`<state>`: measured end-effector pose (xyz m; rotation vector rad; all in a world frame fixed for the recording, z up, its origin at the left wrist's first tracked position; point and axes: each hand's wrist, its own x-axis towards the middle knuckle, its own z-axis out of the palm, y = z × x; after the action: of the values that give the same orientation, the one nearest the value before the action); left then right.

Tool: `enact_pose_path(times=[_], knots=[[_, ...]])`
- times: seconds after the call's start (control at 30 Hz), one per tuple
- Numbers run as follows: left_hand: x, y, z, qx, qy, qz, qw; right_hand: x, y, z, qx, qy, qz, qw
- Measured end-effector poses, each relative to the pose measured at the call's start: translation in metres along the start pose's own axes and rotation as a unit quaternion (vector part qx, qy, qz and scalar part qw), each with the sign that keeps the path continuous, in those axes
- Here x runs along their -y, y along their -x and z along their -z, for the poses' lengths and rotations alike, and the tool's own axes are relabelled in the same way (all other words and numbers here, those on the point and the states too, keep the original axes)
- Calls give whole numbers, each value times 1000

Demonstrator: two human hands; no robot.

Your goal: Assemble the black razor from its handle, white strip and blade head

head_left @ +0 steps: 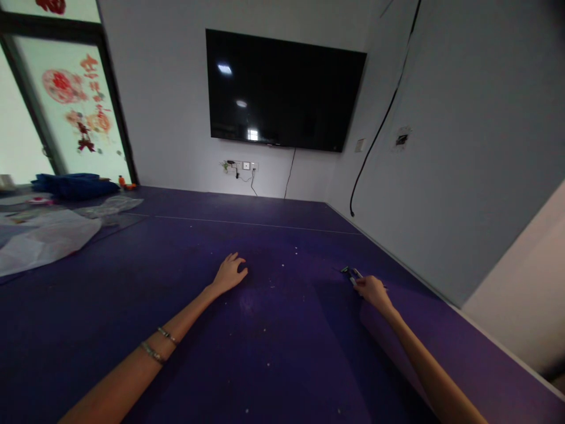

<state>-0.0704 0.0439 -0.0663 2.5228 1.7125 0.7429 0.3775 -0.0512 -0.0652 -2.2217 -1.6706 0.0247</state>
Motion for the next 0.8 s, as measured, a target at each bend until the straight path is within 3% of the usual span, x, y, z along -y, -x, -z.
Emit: enact_pose_path(times=[0.13,0.27,0.37,0.43,0.5,0.6,0.8], knots=[[-37,-8,9,-43,109,-40,992,22,3,4,-64,-67,33,995],[-82,-14,7,33,256,-35,965,61,10,6,-90,-152,107,978],[-115,-15,-4,149,398,20,905,95,14,4,-97,-167,138,971],[-133,-16,-13,185,472,55,860,118,16,1,-112,-152,152,970],[-146,-18,-21,187,512,95,833,138,18,-3,-116,-140,174,968],[-155,-24,-27,146,522,136,830,162,23,-6,-104,-137,207,963],[-150,-36,-30,102,456,166,868,184,33,-7,-103,-119,236,959]])
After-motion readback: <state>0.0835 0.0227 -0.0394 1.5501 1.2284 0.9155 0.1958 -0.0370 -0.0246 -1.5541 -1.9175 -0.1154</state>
